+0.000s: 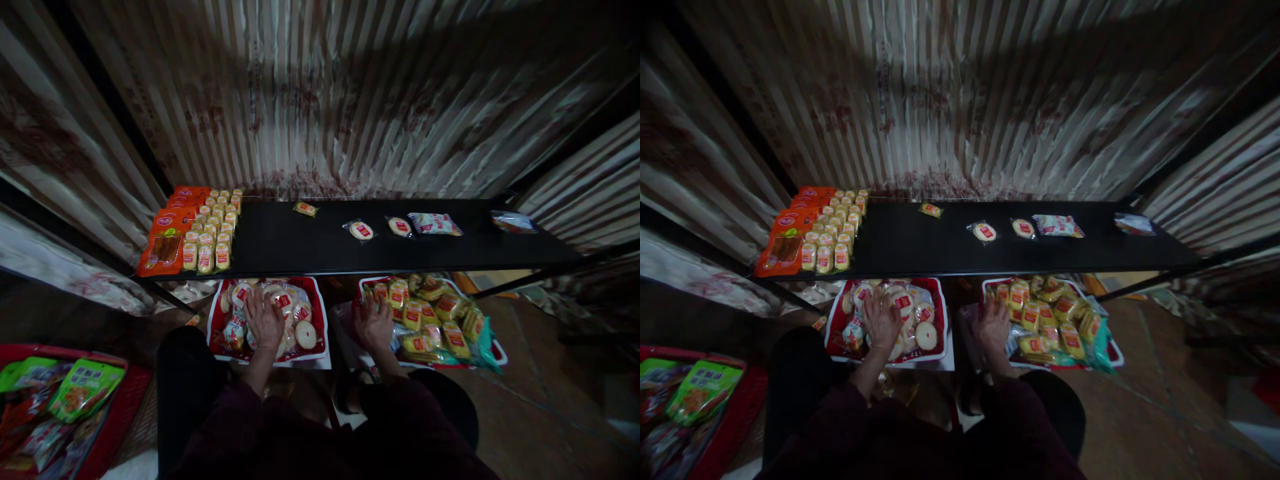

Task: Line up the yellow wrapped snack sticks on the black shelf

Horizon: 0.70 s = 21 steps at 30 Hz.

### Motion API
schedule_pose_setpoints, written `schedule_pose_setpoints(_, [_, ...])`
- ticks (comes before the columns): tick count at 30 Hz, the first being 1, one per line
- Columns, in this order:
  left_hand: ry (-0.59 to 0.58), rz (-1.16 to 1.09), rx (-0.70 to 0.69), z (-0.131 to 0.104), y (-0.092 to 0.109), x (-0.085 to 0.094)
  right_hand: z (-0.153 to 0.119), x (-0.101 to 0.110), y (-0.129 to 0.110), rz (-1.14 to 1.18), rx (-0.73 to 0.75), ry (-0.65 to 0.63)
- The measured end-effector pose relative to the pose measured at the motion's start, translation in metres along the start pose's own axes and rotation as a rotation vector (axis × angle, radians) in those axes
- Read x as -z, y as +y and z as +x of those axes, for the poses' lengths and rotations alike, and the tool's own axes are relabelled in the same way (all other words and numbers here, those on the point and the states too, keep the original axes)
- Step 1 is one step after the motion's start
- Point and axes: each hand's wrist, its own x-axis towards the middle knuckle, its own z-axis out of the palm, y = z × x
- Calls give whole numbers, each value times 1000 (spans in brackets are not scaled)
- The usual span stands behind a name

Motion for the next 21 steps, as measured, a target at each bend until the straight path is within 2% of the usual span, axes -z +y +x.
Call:
schedule_pose_setpoints(2, [-25,18,14,-4,-11,-6,-4,-1,25,-45,3,-8])
schedule_pose_setpoints(4, [-56,21,8,-10,-29,-8,-11,-3,42,-54,83,-30])
schedule_pose_setpoints(7, [-32,-6,25,-14,-45,-3,-17,-7,49,-71,134,-38])
schedule_pose_setpoints(9, [13,-28,44,-10,-43,4,-16,-8,46,-98,115,-54])
schedule_pose_setpoints(11, [50,-46,62,-3,-30,9,-13,-8,41,-131,97,-94])
schedule_pose_setpoints(13, [35,-80,22,2,-10,11,-9,-7,38,-150,102,-139])
schedule_pose_setpoints(16, [-122,-157,-182,-5,23,7,-6,-8,41,-139,121,-183])
schedule_pose_setpoints(19, [-365,-230,-415,-31,49,-6,-4,-11,48,-88,154,-218])
schedule_pose_setpoints(21, [-487,-245,-453,-50,57,-15,-3,-14,51,-51,173,-235])
